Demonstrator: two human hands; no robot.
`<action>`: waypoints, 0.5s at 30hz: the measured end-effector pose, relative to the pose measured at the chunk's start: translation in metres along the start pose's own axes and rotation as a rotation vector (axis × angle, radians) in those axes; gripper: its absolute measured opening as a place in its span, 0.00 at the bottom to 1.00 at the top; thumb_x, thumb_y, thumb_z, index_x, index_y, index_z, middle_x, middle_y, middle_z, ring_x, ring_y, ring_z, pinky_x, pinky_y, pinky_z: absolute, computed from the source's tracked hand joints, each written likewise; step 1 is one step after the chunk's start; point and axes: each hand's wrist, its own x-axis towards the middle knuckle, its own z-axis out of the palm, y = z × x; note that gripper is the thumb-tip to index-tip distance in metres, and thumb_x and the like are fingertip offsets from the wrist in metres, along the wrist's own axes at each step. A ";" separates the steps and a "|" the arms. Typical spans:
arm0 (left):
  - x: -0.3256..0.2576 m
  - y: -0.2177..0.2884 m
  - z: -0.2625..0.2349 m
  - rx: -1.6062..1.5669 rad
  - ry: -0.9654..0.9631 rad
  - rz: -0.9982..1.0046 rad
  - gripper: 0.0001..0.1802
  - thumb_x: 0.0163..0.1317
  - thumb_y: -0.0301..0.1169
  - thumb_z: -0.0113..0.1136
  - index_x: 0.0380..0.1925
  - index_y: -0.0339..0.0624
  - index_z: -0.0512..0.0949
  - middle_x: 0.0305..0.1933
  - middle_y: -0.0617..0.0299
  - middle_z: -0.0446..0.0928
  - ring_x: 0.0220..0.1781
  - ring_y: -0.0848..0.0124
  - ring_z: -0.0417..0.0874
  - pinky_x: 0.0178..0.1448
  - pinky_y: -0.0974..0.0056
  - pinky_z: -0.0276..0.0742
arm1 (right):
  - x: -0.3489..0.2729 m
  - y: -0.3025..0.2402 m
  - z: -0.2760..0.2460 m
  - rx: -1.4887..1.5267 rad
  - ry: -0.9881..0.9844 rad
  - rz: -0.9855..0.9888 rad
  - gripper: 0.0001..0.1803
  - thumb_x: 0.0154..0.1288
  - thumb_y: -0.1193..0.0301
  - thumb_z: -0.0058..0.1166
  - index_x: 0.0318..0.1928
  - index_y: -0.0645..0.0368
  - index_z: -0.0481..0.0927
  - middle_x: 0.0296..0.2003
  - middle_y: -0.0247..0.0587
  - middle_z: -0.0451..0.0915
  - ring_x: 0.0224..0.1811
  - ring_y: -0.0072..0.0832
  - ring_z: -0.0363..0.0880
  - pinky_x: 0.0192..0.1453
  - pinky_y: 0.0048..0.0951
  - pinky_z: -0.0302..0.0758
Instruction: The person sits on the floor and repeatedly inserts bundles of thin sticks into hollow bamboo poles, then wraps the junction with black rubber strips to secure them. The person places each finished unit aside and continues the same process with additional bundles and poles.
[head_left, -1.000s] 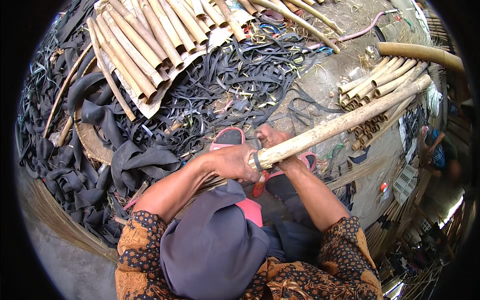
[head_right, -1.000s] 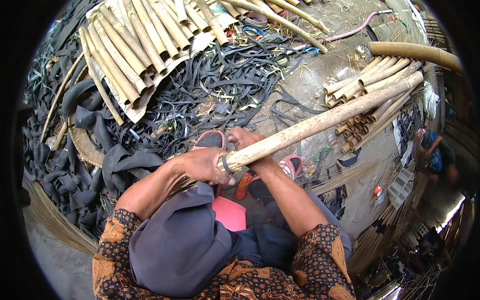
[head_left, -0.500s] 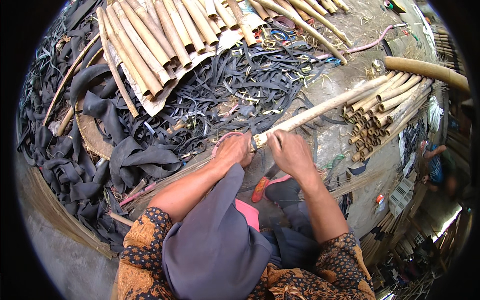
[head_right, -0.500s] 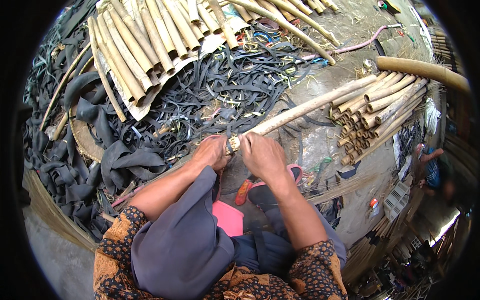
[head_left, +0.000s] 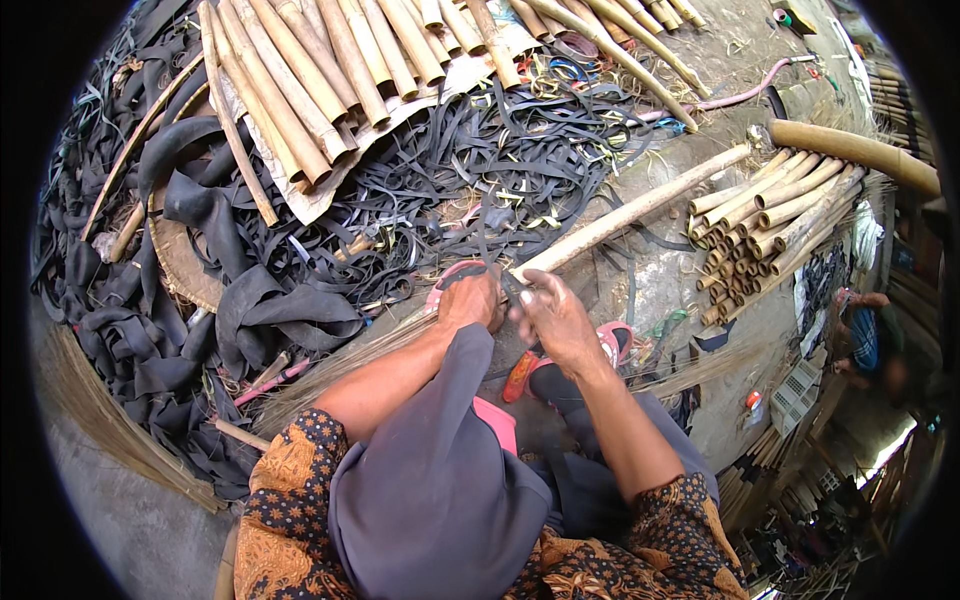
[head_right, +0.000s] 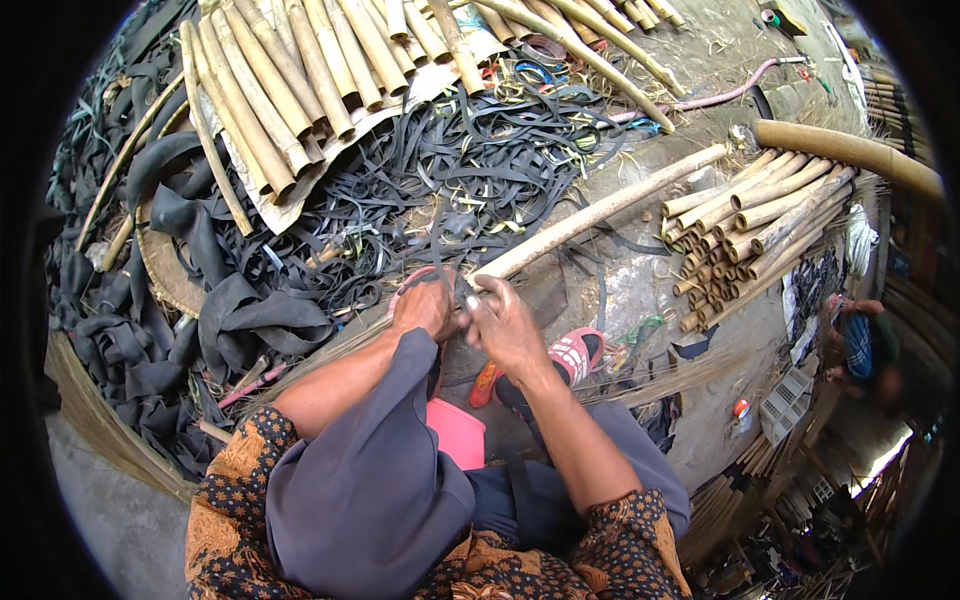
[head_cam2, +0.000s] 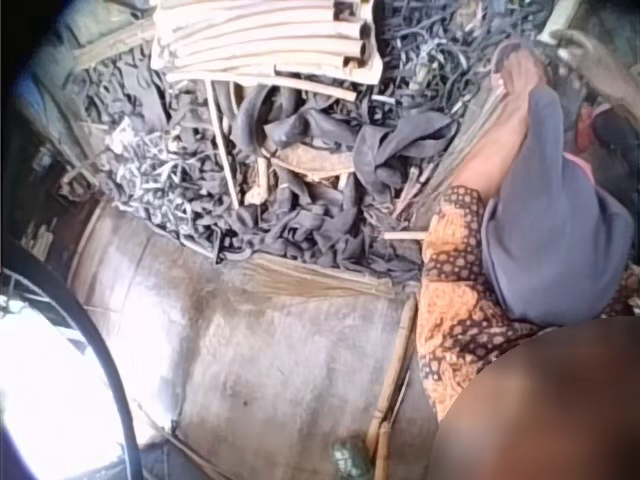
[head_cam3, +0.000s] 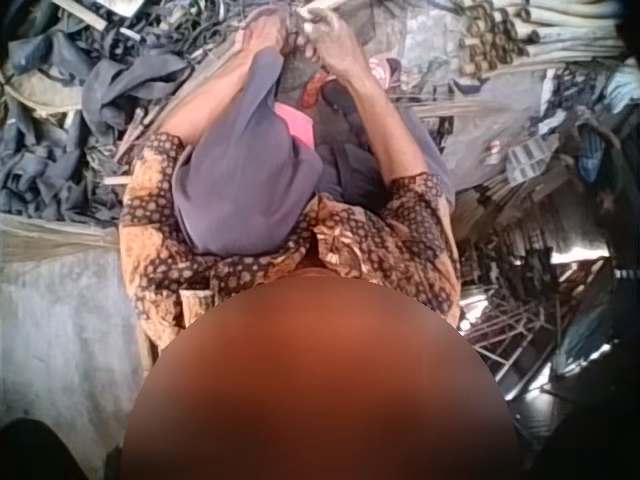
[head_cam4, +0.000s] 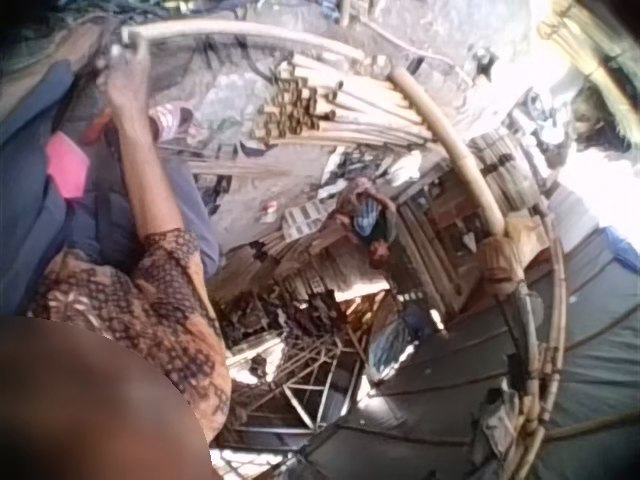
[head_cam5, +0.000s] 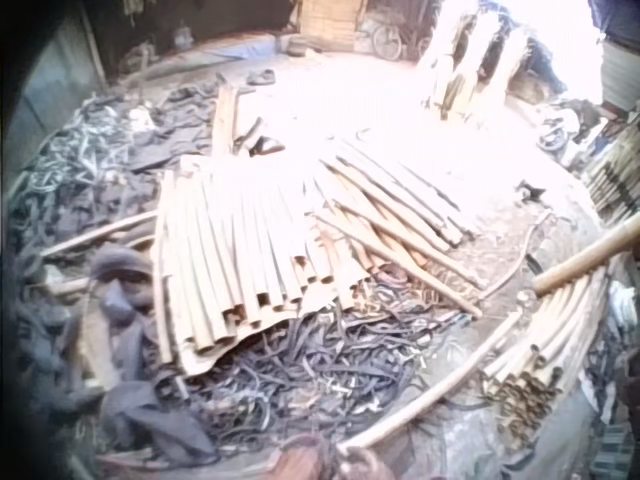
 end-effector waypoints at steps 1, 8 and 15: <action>0.001 0.000 0.001 0.021 0.010 0.004 0.17 0.60 0.32 0.62 0.48 0.41 0.74 0.39 0.38 0.85 0.44 0.39 0.87 0.47 0.40 0.82 | -0.001 0.005 -0.004 -0.102 0.002 0.008 0.17 0.83 0.61 0.46 0.47 0.63 0.81 0.32 0.35 0.82 0.27 0.17 0.76 0.31 0.23 0.72; 0.000 0.001 0.003 0.044 0.060 -0.007 0.18 0.59 0.33 0.63 0.48 0.40 0.76 0.37 0.38 0.84 0.43 0.39 0.87 0.47 0.41 0.81 | -0.003 0.009 0.002 -0.646 0.162 -0.456 0.17 0.81 0.64 0.42 0.37 0.62 0.79 0.30 0.52 0.80 0.36 0.52 0.81 0.45 0.47 0.74; 0.003 -0.006 -0.019 -0.101 0.115 0.034 0.14 0.57 0.26 0.63 0.44 0.40 0.83 0.42 0.41 0.86 0.48 0.40 0.87 0.54 0.43 0.82 | -0.075 0.017 -0.025 -0.635 -0.074 -0.174 0.18 0.83 0.63 0.39 0.38 0.62 0.76 0.31 0.53 0.80 0.36 0.52 0.81 0.44 0.45 0.75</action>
